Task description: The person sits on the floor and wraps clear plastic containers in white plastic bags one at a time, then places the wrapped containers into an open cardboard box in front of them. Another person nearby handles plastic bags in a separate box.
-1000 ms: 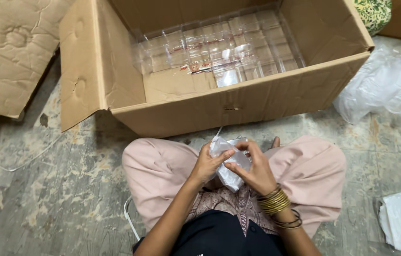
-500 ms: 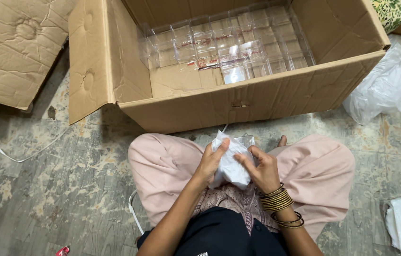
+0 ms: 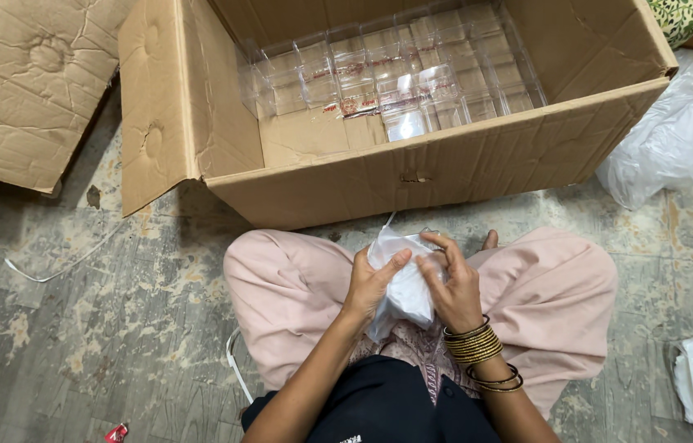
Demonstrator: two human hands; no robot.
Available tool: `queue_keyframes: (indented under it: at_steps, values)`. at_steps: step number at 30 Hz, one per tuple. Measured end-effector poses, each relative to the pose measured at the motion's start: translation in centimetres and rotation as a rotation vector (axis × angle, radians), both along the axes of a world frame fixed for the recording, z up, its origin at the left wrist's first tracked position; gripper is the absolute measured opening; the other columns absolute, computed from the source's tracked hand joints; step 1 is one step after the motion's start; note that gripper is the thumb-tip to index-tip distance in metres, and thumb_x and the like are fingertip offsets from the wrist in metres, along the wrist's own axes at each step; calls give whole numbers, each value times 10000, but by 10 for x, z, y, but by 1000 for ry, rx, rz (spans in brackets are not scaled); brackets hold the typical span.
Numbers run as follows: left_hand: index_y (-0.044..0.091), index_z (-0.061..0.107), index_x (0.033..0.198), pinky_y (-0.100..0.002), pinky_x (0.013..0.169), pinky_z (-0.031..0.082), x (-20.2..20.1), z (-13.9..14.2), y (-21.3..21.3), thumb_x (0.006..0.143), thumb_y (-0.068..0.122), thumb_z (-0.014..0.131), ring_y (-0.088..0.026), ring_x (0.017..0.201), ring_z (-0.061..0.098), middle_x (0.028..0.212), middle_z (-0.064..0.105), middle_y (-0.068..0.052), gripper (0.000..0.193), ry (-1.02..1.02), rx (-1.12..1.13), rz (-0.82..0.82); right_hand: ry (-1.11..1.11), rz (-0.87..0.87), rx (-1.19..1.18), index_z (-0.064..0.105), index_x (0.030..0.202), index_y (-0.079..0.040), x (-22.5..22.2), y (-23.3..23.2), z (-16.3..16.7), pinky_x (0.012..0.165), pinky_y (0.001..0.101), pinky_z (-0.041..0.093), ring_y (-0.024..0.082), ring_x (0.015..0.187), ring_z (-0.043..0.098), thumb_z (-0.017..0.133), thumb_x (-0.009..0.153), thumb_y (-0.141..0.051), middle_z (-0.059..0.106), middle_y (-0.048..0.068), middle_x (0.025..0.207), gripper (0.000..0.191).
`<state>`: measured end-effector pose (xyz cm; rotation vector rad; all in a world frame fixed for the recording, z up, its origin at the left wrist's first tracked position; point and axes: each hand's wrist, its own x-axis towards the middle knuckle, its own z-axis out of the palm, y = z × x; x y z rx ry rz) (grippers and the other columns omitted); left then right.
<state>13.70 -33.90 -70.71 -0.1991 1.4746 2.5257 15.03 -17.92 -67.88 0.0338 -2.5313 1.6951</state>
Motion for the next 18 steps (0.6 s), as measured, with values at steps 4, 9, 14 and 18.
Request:
queue_keyframes:
  at_steps: [4, 9, 14, 18]
  values:
    - [15, 693, 1085, -284, 788, 589, -2, -2, 1, 863, 169, 802, -121, 877, 711, 982, 744, -57, 291, -26, -6, 34, 118, 36, 44, 723, 1028, -30, -3, 2, -3, 730, 237, 489, 115, 699, 646, 665, 1001, -236, 693, 27, 760, 216]
    - [-6, 701, 1087, -305, 795, 579, -4, -4, -3, 892, 159, 817, -156, 881, 699, 991, 735, -86, 280, -83, 60, 15, 137, 7, 184, 760, 1005, -23, -5, 8, -4, 937, 305, 462, 135, 600, 676, 641, 1001, -212, 706, 56, 649, 224]
    - [29, 668, 1077, -323, 828, 581, -3, -7, -4, 846, 135, 833, -160, 912, 715, 1008, 732, -80, 304, -128, 123, 3, 177, -37, 181, 731, 938, 16, -6, 8, -6, 1084, 349, 365, 145, 585, 644, 631, 1010, -173, 654, 53, 614, 226]
    - [17, 707, 1095, -318, 831, 589, -4, -6, -5, 825, 190, 821, -159, 911, 723, 1005, 748, -83, 340, -181, 41, 9, 46, 40, -57, 709, 988, 19, -8, 11, -9, 767, 237, 482, 118, 726, 606, 612, 1023, -191, 684, 51, 804, 234]
